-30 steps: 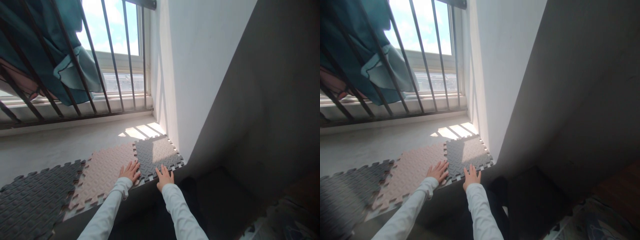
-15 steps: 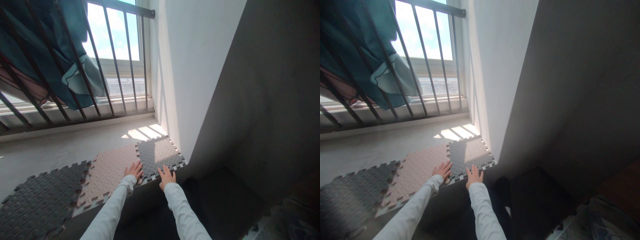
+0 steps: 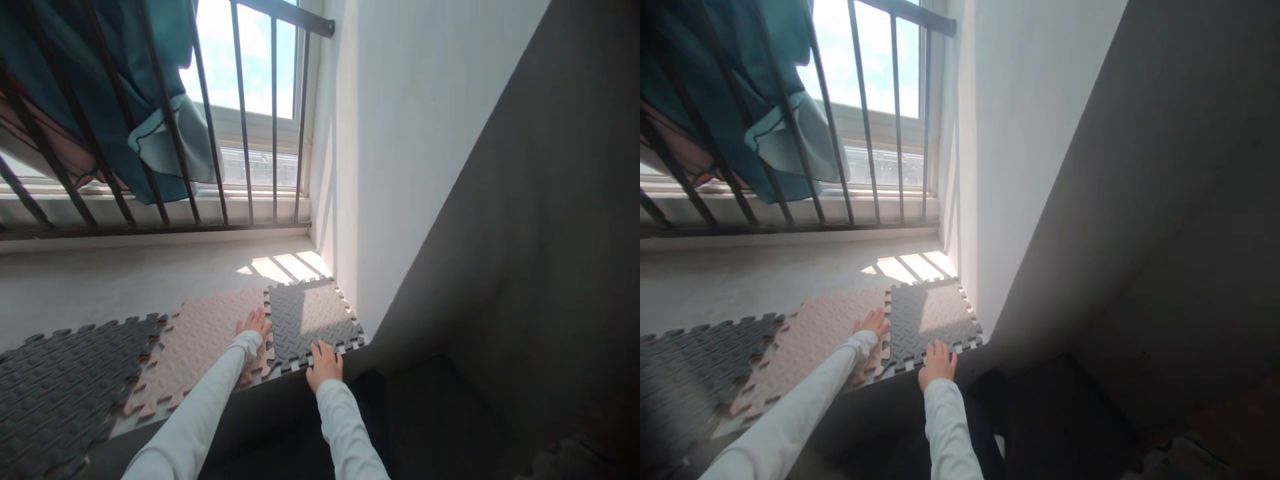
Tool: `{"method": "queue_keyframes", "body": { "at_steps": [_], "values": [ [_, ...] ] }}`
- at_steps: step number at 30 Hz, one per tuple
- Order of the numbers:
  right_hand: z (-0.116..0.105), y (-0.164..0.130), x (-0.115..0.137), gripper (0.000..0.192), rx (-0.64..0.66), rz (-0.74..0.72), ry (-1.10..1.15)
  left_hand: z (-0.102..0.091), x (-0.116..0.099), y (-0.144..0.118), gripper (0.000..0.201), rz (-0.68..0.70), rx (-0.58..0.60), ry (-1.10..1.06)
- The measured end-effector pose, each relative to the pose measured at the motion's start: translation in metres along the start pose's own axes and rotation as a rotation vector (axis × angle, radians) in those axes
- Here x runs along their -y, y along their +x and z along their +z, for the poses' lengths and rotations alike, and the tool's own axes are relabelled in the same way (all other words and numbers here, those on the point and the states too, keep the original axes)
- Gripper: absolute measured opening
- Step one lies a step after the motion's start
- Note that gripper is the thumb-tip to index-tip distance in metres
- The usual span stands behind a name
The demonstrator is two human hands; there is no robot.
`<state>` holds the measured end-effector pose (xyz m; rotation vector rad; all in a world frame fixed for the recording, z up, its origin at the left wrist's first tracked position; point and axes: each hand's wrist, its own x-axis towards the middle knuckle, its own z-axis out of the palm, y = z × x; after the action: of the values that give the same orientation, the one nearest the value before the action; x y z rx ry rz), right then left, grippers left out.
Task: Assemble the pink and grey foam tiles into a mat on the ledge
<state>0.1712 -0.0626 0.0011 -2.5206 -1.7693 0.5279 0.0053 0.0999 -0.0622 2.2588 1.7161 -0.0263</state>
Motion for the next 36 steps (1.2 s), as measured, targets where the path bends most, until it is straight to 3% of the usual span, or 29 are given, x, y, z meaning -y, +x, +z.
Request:
{"method": "queue_keyframes", "body": {
  "at_steps": [3,12,19,30,36],
  "values": [
    [-0.002,0.007,0.000,0.057,-0.049,-0.008,-0.003,-0.003,-0.005,-0.002,0.051,-0.080,0.007,0.002],
    [0.002,0.021,0.011,0.043,-0.114,0.032,-0.002,-0.023,-0.009,-0.008,0.049,-0.016,0.049,0.039],
    [0.009,0.021,0.006,0.045,-0.081,0.004,0.011,-0.033,-0.010,0.016,0.049,-0.024,0.107,0.041],
    [0.006,0.024,0.006,0.042,-0.079,0.008,0.053,-0.035,-0.014,0.047,0.053,-0.037,-0.038,0.047],
    [0.011,0.026,0.003,0.040,-0.138,0.009,0.100,-0.024,-0.007,0.080,0.052,-0.095,0.027,0.051]
  ]
}}
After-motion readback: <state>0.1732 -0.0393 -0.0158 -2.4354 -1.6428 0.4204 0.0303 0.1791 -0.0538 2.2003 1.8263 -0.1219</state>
